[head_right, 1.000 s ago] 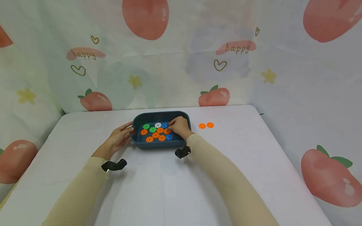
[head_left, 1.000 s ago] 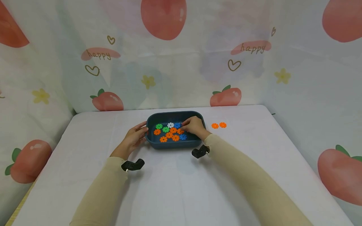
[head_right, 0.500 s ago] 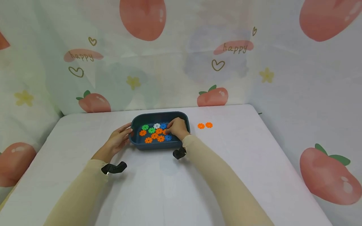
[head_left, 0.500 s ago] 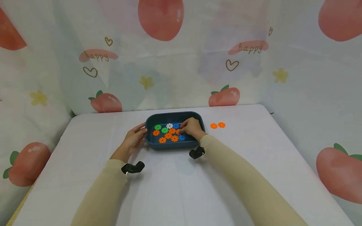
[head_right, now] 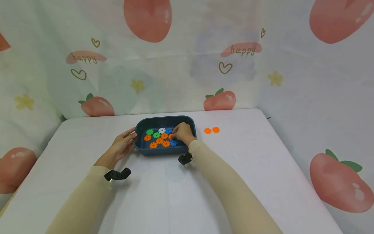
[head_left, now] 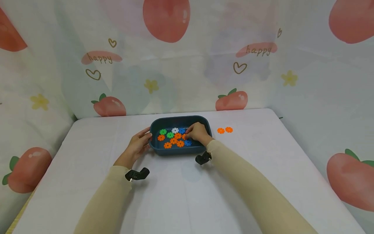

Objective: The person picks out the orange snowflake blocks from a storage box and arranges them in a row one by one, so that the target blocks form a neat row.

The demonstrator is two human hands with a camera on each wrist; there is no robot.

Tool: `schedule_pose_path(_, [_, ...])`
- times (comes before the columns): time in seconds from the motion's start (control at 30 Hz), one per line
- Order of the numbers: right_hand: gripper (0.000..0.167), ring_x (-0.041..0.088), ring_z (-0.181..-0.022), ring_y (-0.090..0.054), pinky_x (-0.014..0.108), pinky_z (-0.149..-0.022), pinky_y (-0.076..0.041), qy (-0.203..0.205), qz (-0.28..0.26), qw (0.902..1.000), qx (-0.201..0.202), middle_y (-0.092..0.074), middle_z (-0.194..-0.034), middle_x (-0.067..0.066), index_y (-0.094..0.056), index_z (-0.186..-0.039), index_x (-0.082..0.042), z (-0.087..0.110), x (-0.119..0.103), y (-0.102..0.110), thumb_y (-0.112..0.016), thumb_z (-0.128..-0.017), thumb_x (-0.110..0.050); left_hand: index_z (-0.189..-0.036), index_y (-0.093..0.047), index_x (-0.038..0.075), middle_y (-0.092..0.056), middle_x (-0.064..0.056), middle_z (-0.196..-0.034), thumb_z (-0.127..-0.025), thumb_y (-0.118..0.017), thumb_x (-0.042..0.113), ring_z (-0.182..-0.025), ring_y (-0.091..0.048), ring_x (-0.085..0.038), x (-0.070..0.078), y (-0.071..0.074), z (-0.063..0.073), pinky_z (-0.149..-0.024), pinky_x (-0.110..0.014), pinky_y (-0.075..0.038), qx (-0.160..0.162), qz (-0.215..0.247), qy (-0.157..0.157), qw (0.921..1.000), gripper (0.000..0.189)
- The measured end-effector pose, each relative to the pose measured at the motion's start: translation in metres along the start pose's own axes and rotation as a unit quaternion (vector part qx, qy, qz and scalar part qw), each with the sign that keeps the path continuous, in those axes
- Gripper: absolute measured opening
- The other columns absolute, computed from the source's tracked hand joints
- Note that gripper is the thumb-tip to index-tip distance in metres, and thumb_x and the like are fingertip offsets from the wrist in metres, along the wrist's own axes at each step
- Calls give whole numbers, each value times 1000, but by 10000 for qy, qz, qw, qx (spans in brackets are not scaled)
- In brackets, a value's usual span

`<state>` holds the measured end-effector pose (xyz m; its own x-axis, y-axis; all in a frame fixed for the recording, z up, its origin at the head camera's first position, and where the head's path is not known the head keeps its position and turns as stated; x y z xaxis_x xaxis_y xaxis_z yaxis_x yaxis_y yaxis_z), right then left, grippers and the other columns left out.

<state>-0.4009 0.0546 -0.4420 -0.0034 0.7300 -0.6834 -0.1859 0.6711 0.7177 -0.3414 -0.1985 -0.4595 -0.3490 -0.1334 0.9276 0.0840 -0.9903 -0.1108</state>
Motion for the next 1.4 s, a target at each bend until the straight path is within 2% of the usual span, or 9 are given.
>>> schedule_pose_path(0.47, [14, 16, -77, -55, 22, -64, -45, -131, 74, 9998, -137, -71, -96, 10, -74, -91, -3, -3, 0, -1, -78, -83, -15, -151, -41, 22, -46, -9, -143, -102, -55, 18, -113, -53, -19, 3, 0, 0, -76, -19, -52, -27, 32, -23, 10000, 52])
schedule_pose_path(0.63, [17, 18, -81, -56, 24, -67, -46, -108, 104, 9998, -99, -70, -97, 10, -73, -91, -3, 0, -3, 0, -78, -84, -18, -151, -41, 22, -46, -9, -143, -102, -55, 18, -113, -53, -18, 3, 0, 0, -76, -19, -51, -32, 57, -38, 10000, 52])
schedule_pose_path(0.83, [24, 20, -86, -55, 28, -73, -45, -45, 142, 9999, -44, -69, -97, 9, -74, -92, -4, 1, -2, 1, -84, -80, -22, -152, -40, 21, -44, -9, -145, -102, -55, 18, -114, -53, -19, 2, 0, 0, -76, -19, -51, -29, 50, -26, 10000, 52])
schedule_pose_path(1.13, [24, 19, -78, -50, 25, -65, -39, 67, 106, 9999, -48, -59, -81, 4, -70, -90, -4, -1, -1, 0, -85, -78, -18, -151, -42, 21, -46, -9, -143, -102, -56, 18, -111, -53, -18, 1, 0, 0, -76, -20, -51, -13, 71, -35, 10000, 51])
schedule_pose_path(1.4, [26, 20, -80, -52, 27, -70, -42, 39, 0, 10000, 75, -59, -86, 6, -66, -93, -5, -2, -1, 0, -85, -77, -12, -151, -41, 21, -45, -10, -145, -102, -54, 19, -111, -54, -19, 0, 1, 0, -74, -18, -50, -35, -33, -56, 10000, 51])
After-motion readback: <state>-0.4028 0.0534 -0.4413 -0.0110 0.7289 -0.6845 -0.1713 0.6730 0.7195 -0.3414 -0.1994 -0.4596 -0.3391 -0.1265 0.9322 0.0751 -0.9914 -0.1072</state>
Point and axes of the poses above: each hand's wrist, its own z-axis away from the middle knuckle, its own y-axis out of the back of the hand, x = y × z, the point moved 5 cm from there along -z, towards the middle knuckle
